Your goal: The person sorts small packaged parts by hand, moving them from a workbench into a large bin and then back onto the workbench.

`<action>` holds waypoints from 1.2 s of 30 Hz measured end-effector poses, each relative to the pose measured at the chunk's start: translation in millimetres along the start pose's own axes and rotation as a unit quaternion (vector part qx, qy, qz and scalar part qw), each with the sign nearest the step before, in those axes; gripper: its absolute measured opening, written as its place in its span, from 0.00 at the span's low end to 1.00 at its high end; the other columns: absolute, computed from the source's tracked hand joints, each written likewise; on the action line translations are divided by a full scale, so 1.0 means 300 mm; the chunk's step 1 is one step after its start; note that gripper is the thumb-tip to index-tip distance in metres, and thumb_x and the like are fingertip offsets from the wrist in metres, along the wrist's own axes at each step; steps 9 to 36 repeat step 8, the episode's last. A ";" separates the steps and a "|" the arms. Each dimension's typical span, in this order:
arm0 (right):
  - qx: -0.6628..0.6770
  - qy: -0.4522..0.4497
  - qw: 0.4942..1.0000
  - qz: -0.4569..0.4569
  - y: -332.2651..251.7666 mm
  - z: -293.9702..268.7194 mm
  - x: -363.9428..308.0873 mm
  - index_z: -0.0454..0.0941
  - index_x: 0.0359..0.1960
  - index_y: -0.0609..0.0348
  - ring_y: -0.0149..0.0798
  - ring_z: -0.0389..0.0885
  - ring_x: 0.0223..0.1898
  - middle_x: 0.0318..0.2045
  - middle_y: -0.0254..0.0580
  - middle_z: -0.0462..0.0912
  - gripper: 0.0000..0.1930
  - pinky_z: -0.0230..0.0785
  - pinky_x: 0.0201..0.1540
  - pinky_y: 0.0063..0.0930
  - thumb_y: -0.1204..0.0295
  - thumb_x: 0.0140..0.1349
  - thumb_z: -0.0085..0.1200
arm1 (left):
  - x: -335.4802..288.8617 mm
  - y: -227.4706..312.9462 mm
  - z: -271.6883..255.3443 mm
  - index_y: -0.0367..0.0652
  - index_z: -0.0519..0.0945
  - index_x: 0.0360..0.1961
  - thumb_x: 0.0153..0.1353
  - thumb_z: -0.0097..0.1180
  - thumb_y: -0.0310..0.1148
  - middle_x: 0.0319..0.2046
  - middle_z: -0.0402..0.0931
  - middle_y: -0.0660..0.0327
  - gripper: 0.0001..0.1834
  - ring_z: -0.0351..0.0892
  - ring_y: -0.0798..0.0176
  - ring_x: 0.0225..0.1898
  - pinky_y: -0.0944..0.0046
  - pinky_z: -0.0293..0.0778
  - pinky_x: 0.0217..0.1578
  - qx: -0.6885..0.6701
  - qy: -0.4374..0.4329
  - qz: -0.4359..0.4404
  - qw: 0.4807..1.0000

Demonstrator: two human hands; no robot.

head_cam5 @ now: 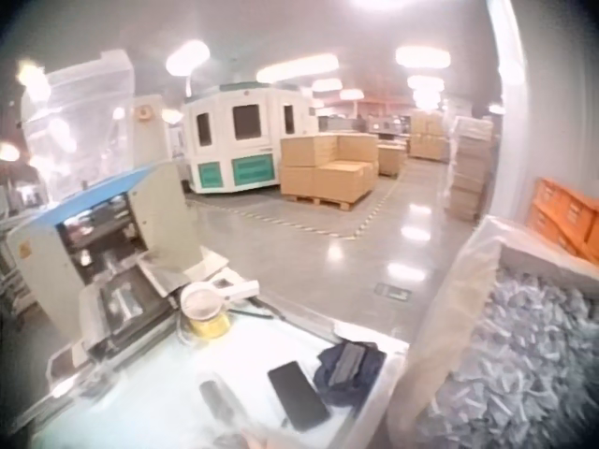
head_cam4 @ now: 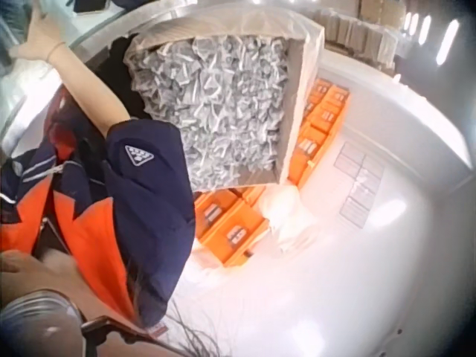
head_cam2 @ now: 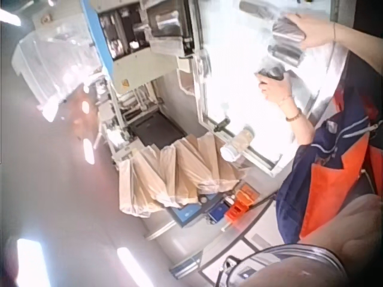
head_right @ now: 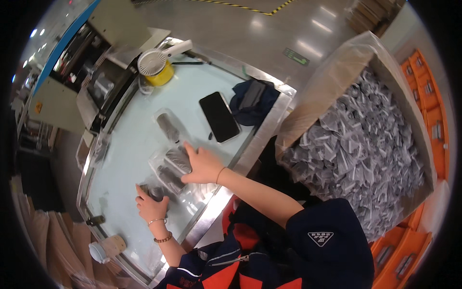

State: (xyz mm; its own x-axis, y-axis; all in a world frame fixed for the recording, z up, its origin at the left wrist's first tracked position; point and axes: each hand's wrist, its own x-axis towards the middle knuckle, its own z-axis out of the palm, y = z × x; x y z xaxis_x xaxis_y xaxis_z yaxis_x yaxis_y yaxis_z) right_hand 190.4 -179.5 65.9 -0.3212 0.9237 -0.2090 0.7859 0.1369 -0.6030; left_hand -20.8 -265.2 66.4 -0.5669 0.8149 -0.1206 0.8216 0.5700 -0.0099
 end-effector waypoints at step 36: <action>0.648 -0.198 0.734 -0.045 0.208 -0.297 -0.403 0.42 0.69 0.62 0.35 0.60 0.60 0.62 0.45 0.60 0.49 0.54 0.62 0.26 0.68 0.49 0.61 | 0.209 -0.028 0.161 0.33 0.41 0.68 0.40 0.66 0.37 0.67 0.51 0.45 0.59 0.63 0.44 0.61 0.52 0.63 0.61 -0.251 -0.074 0.194 0.946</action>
